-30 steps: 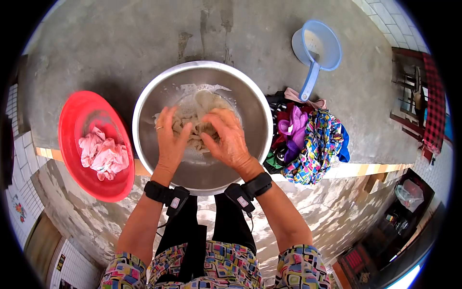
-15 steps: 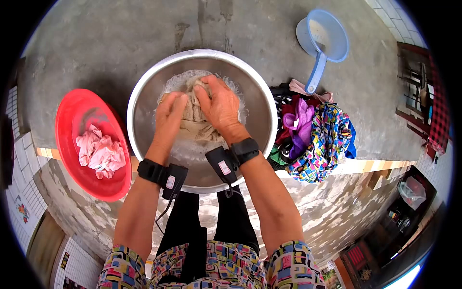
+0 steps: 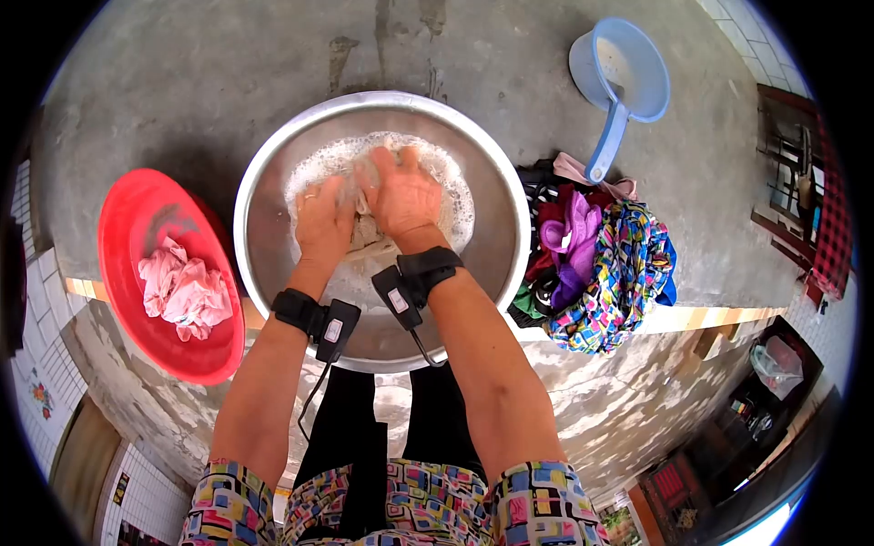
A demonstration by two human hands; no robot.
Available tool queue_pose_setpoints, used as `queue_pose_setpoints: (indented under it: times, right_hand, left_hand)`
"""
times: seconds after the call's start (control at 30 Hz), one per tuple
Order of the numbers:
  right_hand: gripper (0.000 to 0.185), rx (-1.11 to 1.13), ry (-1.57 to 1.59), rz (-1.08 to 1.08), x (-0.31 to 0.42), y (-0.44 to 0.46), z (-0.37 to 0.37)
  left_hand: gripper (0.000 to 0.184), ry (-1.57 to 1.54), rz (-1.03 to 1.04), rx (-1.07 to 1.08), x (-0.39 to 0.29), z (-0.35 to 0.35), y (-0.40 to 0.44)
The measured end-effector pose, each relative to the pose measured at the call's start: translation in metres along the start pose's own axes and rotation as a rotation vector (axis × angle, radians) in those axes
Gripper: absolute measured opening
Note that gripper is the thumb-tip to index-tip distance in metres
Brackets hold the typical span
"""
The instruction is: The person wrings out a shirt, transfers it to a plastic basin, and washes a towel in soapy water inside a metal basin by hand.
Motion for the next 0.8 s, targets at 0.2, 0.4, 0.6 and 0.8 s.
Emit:
queue_pose_setpoints:
  times: [0.2, 0.4, 0.6, 0.8]
  right_hand:
    - [0.025, -0.099, 0.581, 0.076, 0.006, -0.017, -0.064]
    - [0.035, -0.104, 0.252, -0.053, 0.002, -0.063, -0.052]
    - [0.032, 0.008, -0.155, -0.110, 0.008, -0.013, 0.006]
    - [0.029, -0.008, 0.400, 0.128, 0.004, -0.002, -0.040]
  left_hand:
    - [0.027, -1.090, -0.397, 0.049, -0.019, -0.044, -0.013]
    - [0.045, -0.351, -0.068, -0.156, -0.007, -0.022, -0.040]
    - [0.028, 0.029, -0.054, 0.035, -0.006, 0.000, -0.009]
    - [0.023, -0.611, -0.286, 0.103, -0.004, -0.015, 0.002]
Point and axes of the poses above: each hand's wrist, its own y-axis towards the middle knuckle, its own z-axis out of the palm, x = y × z, the point moved 6 cm from there along y, towards the middle knuckle, and after that the axes turned 7 degrees about -x, right-handed, at the moved point
